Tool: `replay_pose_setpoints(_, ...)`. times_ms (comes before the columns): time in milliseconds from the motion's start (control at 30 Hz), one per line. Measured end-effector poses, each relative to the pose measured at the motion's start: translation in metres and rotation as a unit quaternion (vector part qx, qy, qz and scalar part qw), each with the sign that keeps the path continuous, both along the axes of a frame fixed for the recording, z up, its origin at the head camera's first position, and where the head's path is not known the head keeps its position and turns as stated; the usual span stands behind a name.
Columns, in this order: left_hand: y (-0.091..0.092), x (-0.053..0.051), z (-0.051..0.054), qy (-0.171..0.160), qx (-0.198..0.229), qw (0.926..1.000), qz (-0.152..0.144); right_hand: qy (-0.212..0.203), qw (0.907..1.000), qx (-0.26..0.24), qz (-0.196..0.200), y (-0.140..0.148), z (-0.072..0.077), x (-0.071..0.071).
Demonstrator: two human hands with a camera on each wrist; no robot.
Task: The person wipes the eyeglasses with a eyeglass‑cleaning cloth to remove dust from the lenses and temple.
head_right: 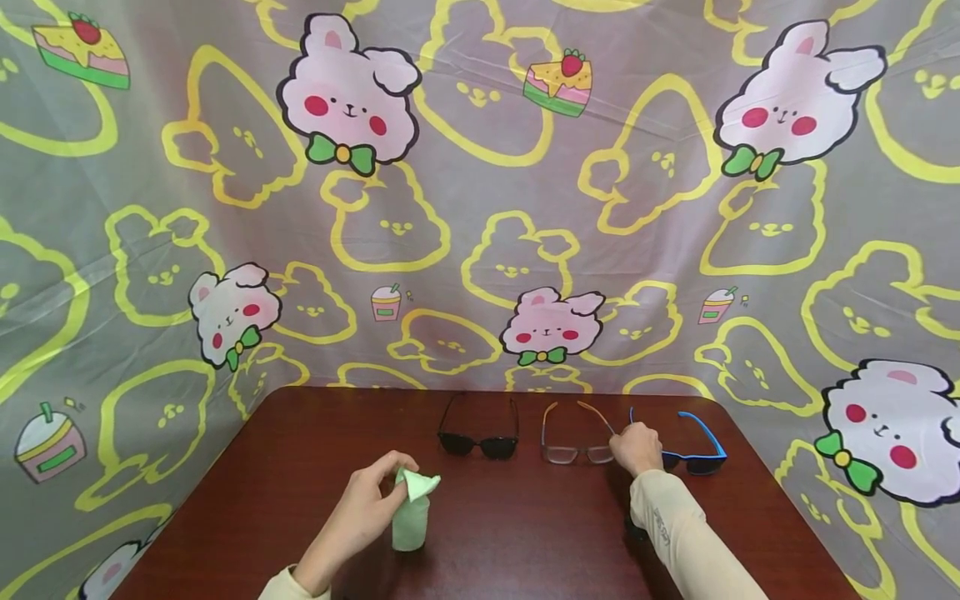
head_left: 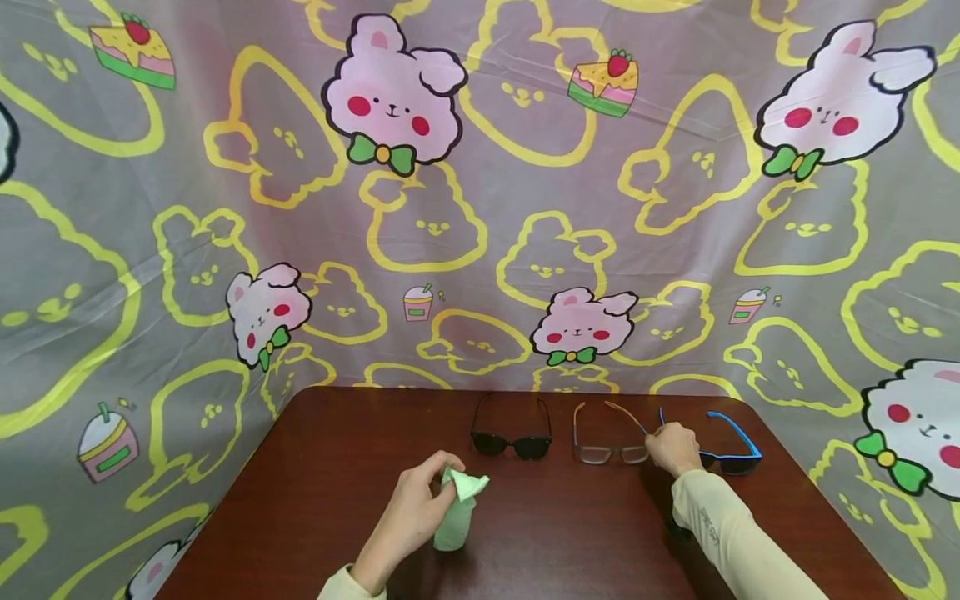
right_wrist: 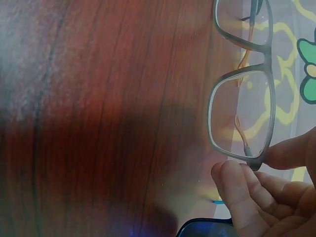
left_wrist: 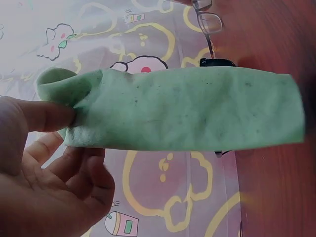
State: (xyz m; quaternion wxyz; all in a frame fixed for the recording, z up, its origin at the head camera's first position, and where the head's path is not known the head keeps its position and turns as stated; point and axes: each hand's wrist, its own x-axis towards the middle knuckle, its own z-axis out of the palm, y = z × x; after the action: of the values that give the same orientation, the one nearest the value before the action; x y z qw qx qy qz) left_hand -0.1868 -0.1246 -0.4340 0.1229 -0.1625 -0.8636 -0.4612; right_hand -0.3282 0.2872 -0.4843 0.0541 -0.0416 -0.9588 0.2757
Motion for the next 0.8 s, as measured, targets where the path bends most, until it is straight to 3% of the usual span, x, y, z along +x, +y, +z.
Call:
replay_pose_setpoints(200, 0.0, 0.0, 0.001, -0.002, 0.026, 0.9996, -0.003, -0.009, 0.9999, -0.003, 0.004, -0.002, 0.001, 0.001)
replay_pose_setpoints(433, 0.0, 0.0, 0.003, -0.021, 0.033, 0.9992, -0.004, 0.015, 0.999, 0.036, 0.023, -0.002, 0.004, 0.003)
replay_pose_setpoints(633, 0.0, 0.0, 0.004, -0.005, 0.019, 0.9998, 0.003, 0.108, 0.9871, 0.106, 0.052, -0.019, 0.016, 0.006)
replay_pose_setpoints(800, 0.0, 0.0, 0.004, 0.002, 0.008, 0.9999, 0.009, 0.178, 0.9737, 0.116, 0.083, -0.051, 0.029, 0.007)
